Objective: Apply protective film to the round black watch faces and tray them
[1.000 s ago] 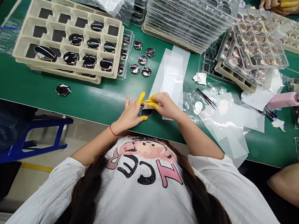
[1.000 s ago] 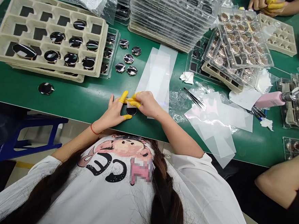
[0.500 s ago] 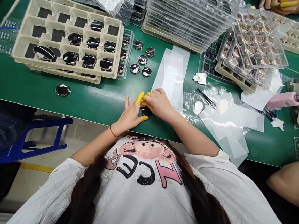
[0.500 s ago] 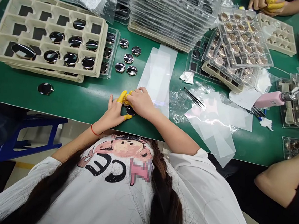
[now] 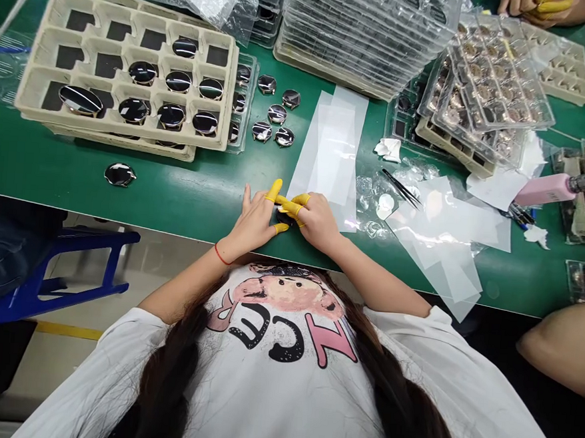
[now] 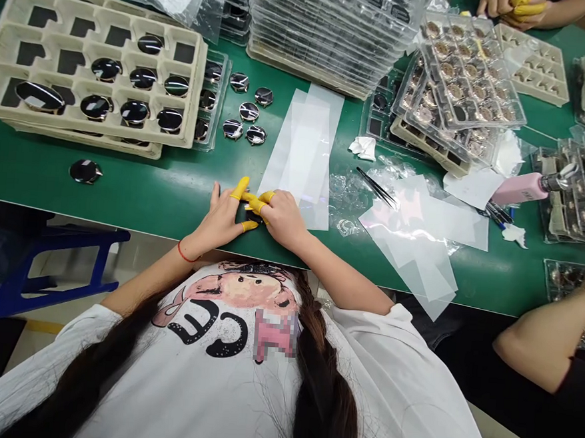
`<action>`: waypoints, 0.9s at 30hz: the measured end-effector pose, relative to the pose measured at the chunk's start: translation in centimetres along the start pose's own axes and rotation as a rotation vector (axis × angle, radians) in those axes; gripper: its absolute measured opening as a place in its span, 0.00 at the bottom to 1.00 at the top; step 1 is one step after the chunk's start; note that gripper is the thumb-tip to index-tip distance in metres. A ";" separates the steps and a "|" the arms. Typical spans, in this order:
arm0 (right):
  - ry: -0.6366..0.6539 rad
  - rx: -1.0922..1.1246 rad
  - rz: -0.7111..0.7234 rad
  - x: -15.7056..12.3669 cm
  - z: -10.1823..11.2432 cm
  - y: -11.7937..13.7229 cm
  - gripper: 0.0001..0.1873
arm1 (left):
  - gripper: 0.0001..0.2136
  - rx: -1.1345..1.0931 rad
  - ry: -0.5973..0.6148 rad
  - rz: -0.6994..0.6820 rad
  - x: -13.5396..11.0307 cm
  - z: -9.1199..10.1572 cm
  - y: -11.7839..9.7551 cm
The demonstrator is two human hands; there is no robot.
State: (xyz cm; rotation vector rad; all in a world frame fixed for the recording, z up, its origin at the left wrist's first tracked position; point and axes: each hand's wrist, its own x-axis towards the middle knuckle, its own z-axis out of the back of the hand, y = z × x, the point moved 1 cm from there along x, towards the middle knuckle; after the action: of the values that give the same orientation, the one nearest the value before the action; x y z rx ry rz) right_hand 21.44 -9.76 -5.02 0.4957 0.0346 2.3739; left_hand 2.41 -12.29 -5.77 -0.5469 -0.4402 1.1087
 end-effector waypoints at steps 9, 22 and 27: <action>-0.135 -0.065 0.046 -2.5 -0.9 2.9 0.15 | 0.26 0.065 0.082 0.009 -0.3 0.9 -0.9; -0.039 0.171 -0.221 -2.4 0.6 1.5 0.16 | 0.26 0.085 0.076 -0.030 -0.3 1.1 -0.9; 0.075 0.104 -0.020 -0.6 0.6 -0.6 0.18 | 0.28 0.075 0.078 -0.006 -0.3 1.1 -1.0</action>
State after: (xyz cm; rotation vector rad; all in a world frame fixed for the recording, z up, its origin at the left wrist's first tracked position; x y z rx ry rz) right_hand 22.44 -9.80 -4.72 0.4531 0.1976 2.3790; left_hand 2.31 -12.71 -4.32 -0.5207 -0.3304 1.0901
